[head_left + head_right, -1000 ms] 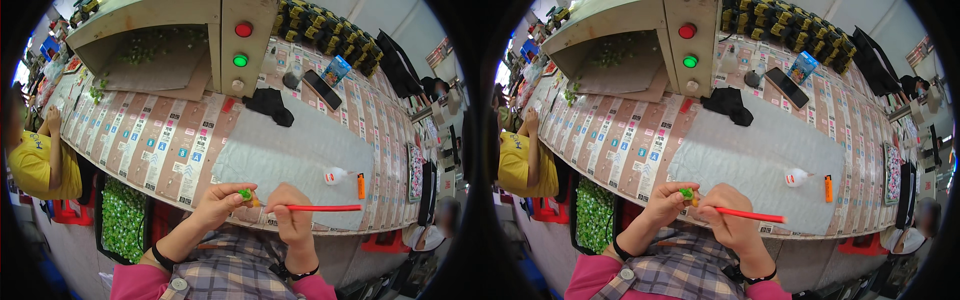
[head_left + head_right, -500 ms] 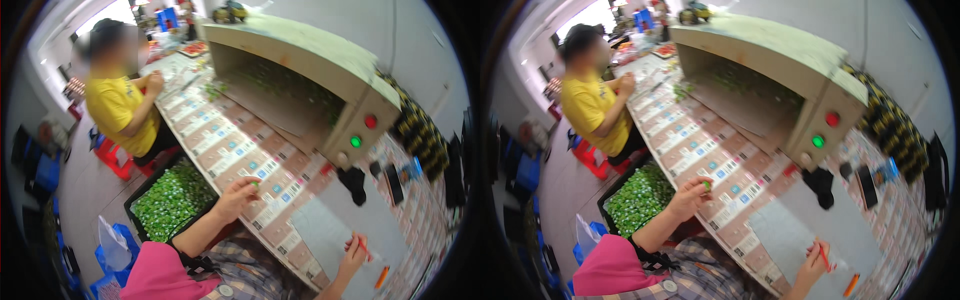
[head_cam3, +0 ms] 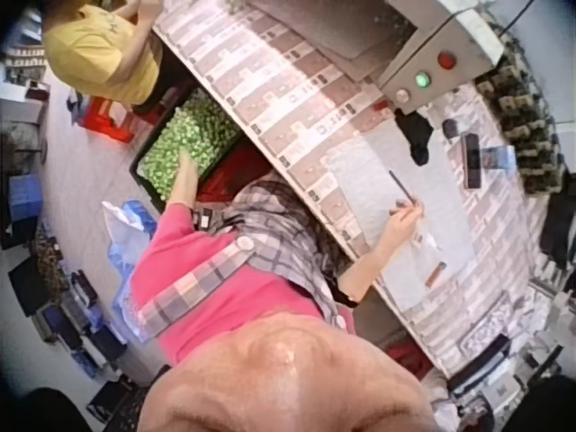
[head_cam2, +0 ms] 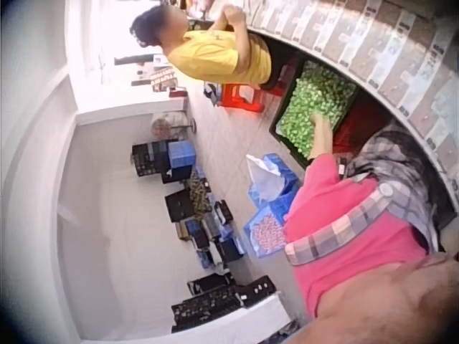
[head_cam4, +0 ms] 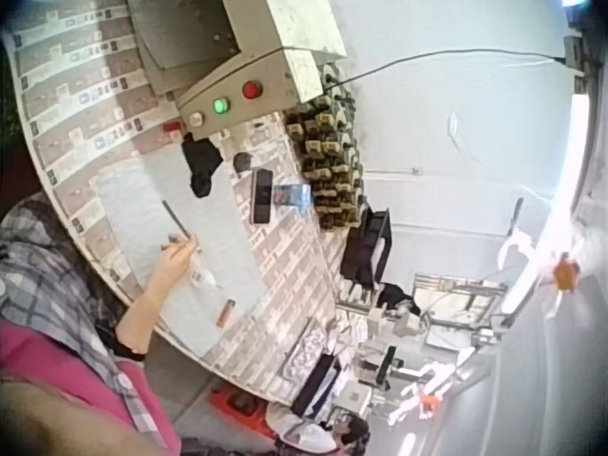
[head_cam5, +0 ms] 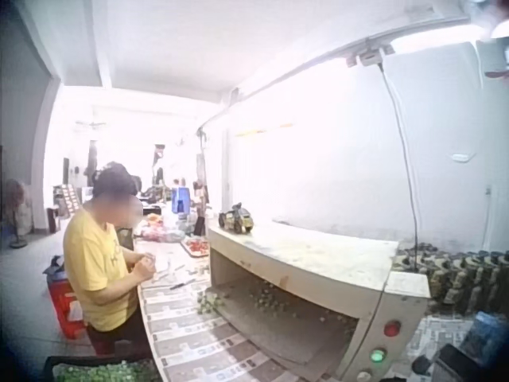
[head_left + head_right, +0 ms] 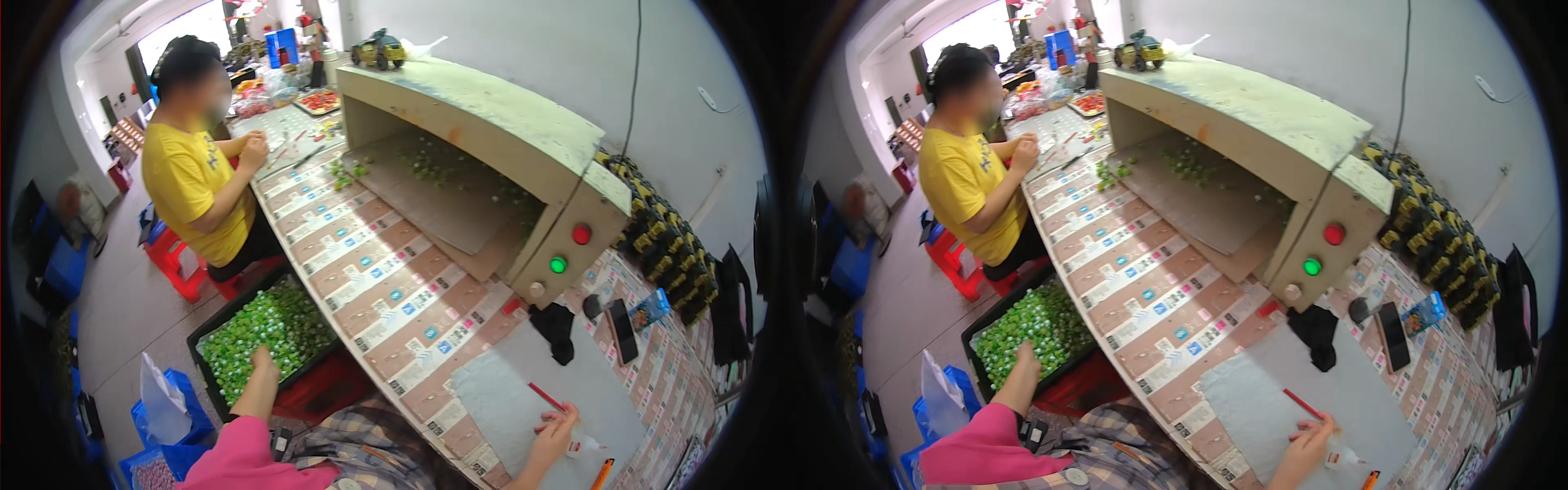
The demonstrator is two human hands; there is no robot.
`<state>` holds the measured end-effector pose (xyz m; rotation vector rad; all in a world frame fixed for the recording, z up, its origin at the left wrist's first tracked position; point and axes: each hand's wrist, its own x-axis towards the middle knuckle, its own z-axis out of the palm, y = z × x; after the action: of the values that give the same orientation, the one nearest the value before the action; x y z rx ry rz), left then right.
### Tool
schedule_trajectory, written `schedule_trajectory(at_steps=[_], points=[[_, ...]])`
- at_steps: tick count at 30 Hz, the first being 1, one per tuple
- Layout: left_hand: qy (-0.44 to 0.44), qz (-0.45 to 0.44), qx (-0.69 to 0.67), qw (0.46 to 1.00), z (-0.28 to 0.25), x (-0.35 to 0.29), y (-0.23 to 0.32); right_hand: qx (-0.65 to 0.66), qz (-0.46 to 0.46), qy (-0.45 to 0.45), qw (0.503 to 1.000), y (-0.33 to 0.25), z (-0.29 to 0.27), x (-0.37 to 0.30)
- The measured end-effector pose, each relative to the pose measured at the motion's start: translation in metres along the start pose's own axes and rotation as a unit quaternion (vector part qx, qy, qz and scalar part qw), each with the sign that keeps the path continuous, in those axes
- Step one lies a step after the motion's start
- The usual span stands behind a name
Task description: Apply glue and assemble small green and white plastic toy components at a factory workbench.
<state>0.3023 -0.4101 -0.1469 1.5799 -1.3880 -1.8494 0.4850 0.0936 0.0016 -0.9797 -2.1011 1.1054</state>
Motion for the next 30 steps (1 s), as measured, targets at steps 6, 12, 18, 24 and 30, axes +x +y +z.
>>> schedule_trajectory(at_steps=[6,12,18,24,30], points=[[-0.295,0.193,-0.109,0.930,0.101,-0.102,0.106,-0.053,-0.032,0.010,0.998,0.006,0.012,0.001],[-0.582,0.114,-0.053,0.804,0.235,-0.250,0.153,-0.072,-0.030,0.036,0.996,-0.010,0.015,0.000],[-0.691,0.241,0.261,0.629,0.371,-0.322,0.088,-0.175,-0.044,0.071,0.981,-0.008,0.020,0.000],[-0.036,0.950,0.305,0.062,0.491,-0.276,-0.052,-0.265,-0.047,0.061,0.961,0.001,0.013,0.006],[-0.160,0.969,0.178,0.059,0.507,-0.259,-0.023,-0.257,-0.054,0.052,0.964,-0.012,0.017,0.008]])
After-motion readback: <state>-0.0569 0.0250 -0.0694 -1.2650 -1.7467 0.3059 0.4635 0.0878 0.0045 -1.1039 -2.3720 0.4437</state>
